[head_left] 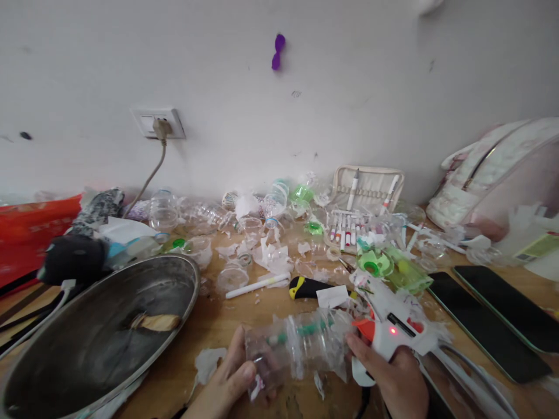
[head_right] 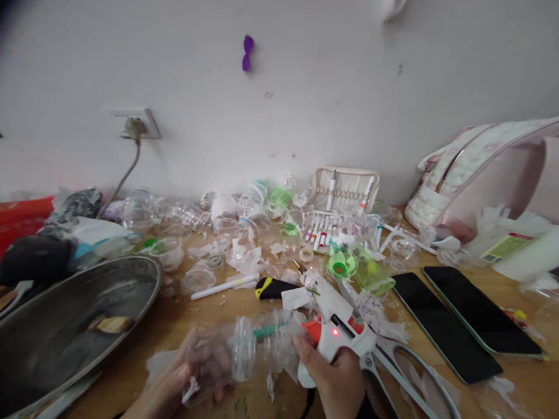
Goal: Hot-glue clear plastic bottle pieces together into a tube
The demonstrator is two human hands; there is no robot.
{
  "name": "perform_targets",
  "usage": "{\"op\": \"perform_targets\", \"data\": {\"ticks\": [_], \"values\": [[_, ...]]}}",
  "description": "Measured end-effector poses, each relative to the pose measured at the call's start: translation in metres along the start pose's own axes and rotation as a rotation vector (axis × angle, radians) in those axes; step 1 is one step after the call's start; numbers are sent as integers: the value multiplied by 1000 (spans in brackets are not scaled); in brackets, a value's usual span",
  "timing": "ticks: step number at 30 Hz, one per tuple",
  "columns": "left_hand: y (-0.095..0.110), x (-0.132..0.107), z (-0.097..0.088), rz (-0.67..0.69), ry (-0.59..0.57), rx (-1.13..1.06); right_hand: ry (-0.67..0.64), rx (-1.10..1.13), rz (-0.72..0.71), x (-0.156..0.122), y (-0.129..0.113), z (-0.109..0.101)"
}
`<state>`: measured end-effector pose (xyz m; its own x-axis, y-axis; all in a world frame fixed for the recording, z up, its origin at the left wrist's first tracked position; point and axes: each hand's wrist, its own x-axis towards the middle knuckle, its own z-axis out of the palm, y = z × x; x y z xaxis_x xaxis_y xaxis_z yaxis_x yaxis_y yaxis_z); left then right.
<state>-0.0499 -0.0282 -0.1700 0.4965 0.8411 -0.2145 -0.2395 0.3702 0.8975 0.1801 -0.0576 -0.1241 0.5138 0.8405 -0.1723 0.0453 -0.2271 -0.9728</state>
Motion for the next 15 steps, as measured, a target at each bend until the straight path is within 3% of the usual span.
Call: {"op": "perform_targets", "data": {"ticks": [7, 15], "values": [[24, -6, 20, 2, -2, 81, 9, 25, -42, 0, 0, 0], [26, -9, 24, 7, 5, 35, 23, 13, -28, -1, -2, 1]]}}
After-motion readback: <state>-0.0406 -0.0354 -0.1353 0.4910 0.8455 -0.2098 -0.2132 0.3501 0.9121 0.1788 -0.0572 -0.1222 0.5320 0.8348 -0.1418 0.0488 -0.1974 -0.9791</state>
